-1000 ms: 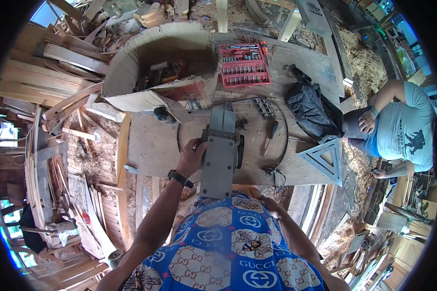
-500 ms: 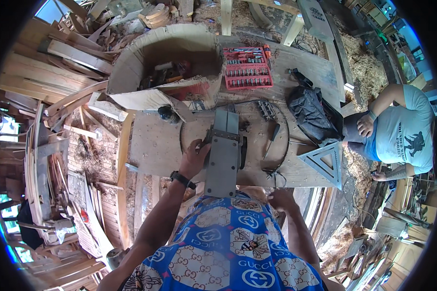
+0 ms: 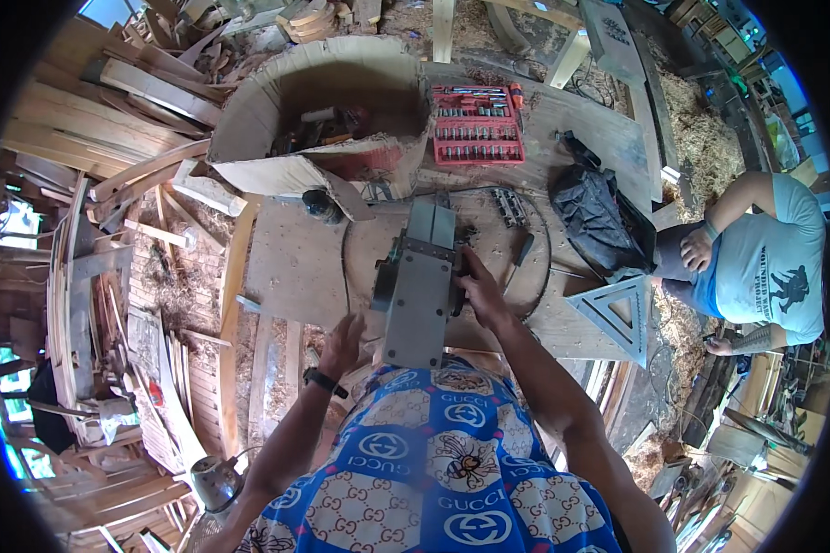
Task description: The person disassembles and adjusts components of a handheld power planer by hand, removing a metal plate and manipulating internal parts before reassembling them.
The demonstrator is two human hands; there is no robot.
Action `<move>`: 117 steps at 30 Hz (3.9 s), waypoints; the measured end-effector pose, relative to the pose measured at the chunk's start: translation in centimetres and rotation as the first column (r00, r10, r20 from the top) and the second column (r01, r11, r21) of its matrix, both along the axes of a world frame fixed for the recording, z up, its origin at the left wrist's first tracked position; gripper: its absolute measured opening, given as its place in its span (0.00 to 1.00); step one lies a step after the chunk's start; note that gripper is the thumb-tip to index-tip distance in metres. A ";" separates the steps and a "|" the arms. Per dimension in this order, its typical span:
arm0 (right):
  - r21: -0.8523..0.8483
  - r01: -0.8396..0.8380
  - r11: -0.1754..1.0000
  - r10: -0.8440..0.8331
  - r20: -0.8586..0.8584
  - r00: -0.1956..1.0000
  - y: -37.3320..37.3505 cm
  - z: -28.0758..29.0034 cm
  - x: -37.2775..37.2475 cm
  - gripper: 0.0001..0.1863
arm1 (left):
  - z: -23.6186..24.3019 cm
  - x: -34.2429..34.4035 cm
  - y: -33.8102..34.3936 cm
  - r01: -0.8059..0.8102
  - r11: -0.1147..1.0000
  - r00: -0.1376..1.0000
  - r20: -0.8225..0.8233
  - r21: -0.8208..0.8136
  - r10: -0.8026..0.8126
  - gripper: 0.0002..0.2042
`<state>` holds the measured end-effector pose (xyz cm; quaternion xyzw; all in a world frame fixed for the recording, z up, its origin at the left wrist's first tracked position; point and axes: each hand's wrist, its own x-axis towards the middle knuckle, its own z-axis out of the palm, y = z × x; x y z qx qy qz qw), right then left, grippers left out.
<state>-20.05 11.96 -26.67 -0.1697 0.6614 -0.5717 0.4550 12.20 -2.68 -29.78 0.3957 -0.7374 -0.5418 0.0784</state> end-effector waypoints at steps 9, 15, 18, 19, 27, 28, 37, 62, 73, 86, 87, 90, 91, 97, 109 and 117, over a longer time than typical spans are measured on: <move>0.163 0.081 0.983 -0.125 0.283 0.951 -2.4 1.5 -2.0 0.33 | -8.4 11.3 4.5 0.689 0.694 0.610 0.351 0.209 -0.711 0.11; 0.243 -0.044 0.969 0.010 0.140 0.990 -5.2 2.1 -3.1 0.37 | -5.1 9.5 3.3 0.628 0.729 0.602 0.423 0.273 -0.677 0.17; 0.341 -0.097 0.935 0.114 -0.031 0.993 -6.2 -0.2 -3.7 0.36 | -3.6 7.2 4.1 0.434 0.865 0.697 0.514 0.252 -0.500 0.16; 0.370 -0.102 0.923 0.131 -0.054 0.990 -6.4 -0.6 -3.9 0.35 | -3.4 6.6 4.4 0.336 0.924 0.803 0.458 0.181 -0.382 0.15; 0.428 -0.171 0.888 0.168 0.045 0.985 -7.5 3.8 -3.6 0.30 | 2.1 1.8 5.6 -0.049 0.906 0.932 0.346 0.420 -0.110 0.15; 0.460 -0.191 0.867 0.222 -0.014 0.975 -7.4 3.2 -3.9 0.30 | 2.0 1.8 5.7 -0.049 0.908 0.935 0.339 0.417 -0.105 0.15; 0.527 -0.232 0.818 0.349 -0.132 0.928 -6.8 1.7 -4.0 0.37 | 2.0 0.7 6.5 -0.062 0.893 0.943 0.319 0.446 -0.094 0.14; 0.666 -0.375 0.645 0.579 -0.106 0.808 -10.5 4.9 -6.6 0.59 | 1.8 -1.6 6.3 -0.105 0.861 0.942 0.327 0.498 -0.075 0.14; 0.556 -0.296 0.777 0.482 -0.222 0.847 -9.2 3.3 -6.1 0.47 | 1.9 -1.3 6.3 -0.104 0.862 0.943 0.325 0.496 -0.072 0.14; 0.557 -0.262 0.788 0.433 -0.199 0.879 -8.5 3.6 -5.0 0.50 | 1.6 -1.9 6.0 -0.121 0.857 0.946 0.320 0.501 -0.054 0.13; 0.560 -0.266 0.785 0.438 -0.196 0.877 -8.5 3.7 -4.9 0.50 | 1.6 -1.9 6.0 -0.125 0.856 0.946 0.321 0.502 -0.050 0.13; 0.540 -0.264 0.799 0.396 -0.143 0.907 -8.6 3.9 -4.8 0.49 | 1.3 -2.1 5.8 -0.123 0.854 0.947 0.316 0.506 -0.051 0.13; 0.548 -0.261 0.794 0.384 -0.120 0.916 -8.6 3.8 -4.7 0.49 | 1.2 -2.3 5.7 -0.122 0.852 0.947 0.316 0.508 -0.052 0.13; 0.526 -0.213 0.823 0.308 -0.099 0.946 -8.9 4.7 -3.8 0.47 | 0.5 -3.4 5.3 -0.102 0.849 0.954 0.293 0.518 -0.065 0.13; 0.528 -0.099 0.843 0.232 -0.193 0.953 -9.5 5.9 -2.3 0.42 | 0.5 -4.4 4.3 -0.063 0.854 0.959 0.267 0.516 -0.091 0.13; 0.528 -0.091 0.845 0.216 -0.179 0.960 -8.5 5.1 -1.9 0.43 | 0.4 -3.9 4.5 -0.041 0.849 0.962 0.249 0.527 -0.108 0.13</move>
